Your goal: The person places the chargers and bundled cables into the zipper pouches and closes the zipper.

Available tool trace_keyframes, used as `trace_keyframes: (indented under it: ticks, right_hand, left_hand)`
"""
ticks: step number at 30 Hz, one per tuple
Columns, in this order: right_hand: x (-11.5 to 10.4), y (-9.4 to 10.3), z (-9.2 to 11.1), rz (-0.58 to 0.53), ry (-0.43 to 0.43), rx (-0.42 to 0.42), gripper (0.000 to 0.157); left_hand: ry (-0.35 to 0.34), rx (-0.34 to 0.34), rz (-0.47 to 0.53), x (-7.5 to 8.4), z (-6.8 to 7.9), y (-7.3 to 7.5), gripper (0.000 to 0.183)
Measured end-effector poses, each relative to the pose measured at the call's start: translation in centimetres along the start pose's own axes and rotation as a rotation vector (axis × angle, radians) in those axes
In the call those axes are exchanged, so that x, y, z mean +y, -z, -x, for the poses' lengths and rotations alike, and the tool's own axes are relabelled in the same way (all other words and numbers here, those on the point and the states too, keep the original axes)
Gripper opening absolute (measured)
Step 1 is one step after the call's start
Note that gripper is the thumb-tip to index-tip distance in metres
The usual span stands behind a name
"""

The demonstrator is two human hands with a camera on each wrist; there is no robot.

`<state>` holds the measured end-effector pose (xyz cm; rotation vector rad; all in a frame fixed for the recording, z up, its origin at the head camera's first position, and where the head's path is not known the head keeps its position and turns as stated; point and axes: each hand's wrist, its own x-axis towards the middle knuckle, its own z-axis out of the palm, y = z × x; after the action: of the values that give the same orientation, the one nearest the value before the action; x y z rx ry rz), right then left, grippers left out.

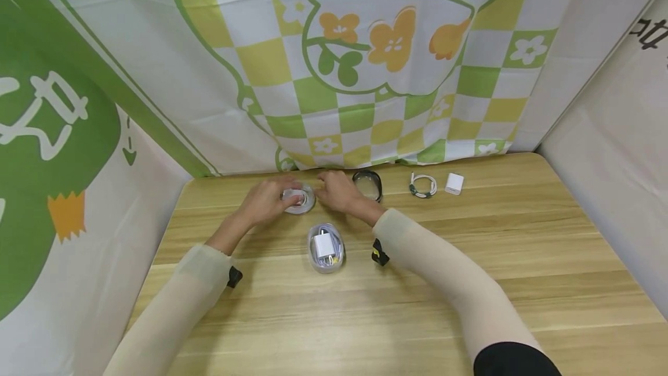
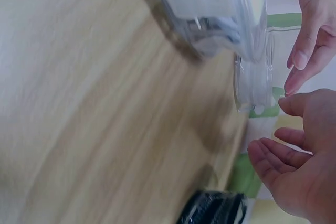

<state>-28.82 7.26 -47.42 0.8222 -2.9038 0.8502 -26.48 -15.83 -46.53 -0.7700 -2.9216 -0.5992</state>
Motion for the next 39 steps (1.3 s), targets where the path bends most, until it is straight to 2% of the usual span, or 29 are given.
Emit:
trace_keyframes:
  ticks: [5, 12, 21, 25, 34, 39]
  right_hand:
    - [0.1, 1.0, 0.7, 0.092, 0.093, -0.008, 0.051]
    - [0.3, 2.4, 1.7, 0.252, 0.106, -0.038, 0.063]
    - [1.6, 3.4, 2.7, 0.308, 0.168, -0.005, 0.068]
    - [2.6, 3.8, 3.2, 0.31, 0.164, 0.002, 0.069]
    - [4.5, 5.3, 4.4, 0.338, 0.118, -0.013, 0.07]
    - [5.5, 6.2, 5.3, 0.36, 0.1, -0.001, 0.07]
  left_hand:
    - [0.015, -0.001, -0.018, 0.5, 0.0, 0.3, 0.046]
    - [-0.007, -0.031, -0.075, 1.2, -0.2, 0.5, 0.069]
    - [-0.037, -0.063, -0.106, 2.8, -1.1, 0.9, 0.074]
    - [-0.053, -0.073, -0.112, 3.6, -1.6, 1.2, 0.075]
    - [-0.022, -0.12, -0.114, 5.0, -2.9, 1.3, 0.074]
    - [-0.027, -0.117, -0.111, 6.2, -3.7, 1.4, 0.072]
